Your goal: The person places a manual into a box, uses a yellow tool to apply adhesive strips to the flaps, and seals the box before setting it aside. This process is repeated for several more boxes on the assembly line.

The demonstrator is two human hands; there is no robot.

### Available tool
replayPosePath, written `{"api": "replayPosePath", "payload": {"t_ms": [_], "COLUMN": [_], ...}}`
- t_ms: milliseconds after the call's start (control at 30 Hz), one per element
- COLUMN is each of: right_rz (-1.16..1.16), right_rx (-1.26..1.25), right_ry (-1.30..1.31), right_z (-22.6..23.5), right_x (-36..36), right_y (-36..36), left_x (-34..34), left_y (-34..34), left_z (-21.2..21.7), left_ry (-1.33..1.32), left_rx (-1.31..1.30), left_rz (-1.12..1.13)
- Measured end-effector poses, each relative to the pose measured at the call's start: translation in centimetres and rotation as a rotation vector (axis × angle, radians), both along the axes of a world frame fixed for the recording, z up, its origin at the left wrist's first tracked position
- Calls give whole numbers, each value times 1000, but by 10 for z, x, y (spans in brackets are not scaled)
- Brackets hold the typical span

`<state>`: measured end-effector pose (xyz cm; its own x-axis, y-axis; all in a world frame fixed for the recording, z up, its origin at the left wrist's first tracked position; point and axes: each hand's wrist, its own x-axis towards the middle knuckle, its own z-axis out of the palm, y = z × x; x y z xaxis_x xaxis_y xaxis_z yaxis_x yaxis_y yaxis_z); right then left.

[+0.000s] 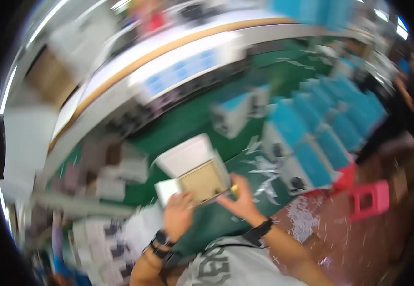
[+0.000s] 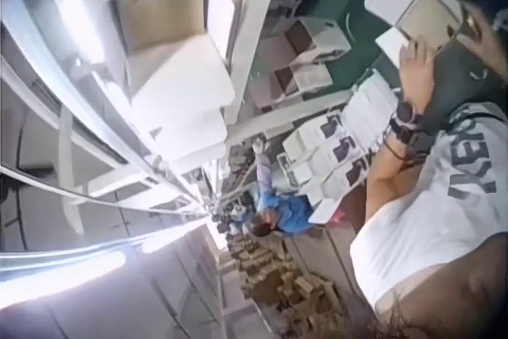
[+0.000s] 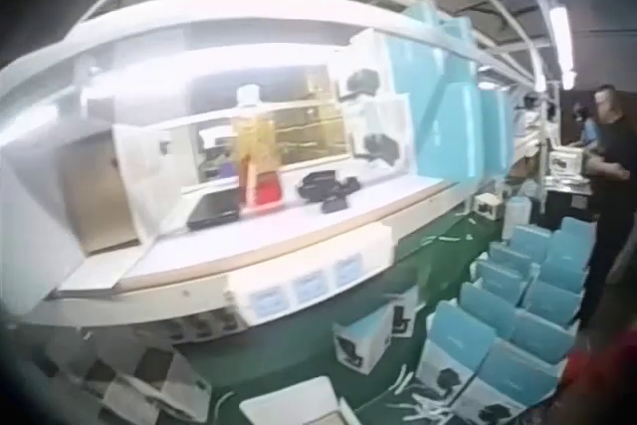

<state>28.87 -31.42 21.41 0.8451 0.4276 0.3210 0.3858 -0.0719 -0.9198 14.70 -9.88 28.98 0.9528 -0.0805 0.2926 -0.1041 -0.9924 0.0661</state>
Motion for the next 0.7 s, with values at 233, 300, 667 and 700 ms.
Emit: {"api": "replayPosePath", "payload": {"t_ms": [233, 300, 667, 700], "right_rz": [26, -25, -41, -11], "right_rx": [52, -70, -55, -49], "right_ry": [208, 266, 130, 177], "right_z": [-6, -9, -11, -9], "right_x": [3, 0, -34, -33], "right_y": [49, 28, 15, 9], "left_x": [-83, -96, -174, -215], "left_y": [16, 25, 211, 231], "left_z": [29, 32, -211, -223], "left_ry": [-371, -515, 14, 94], "left_rx": [-292, -357, -84, -28], "left_rz": [187, 498, 860, 949]}}
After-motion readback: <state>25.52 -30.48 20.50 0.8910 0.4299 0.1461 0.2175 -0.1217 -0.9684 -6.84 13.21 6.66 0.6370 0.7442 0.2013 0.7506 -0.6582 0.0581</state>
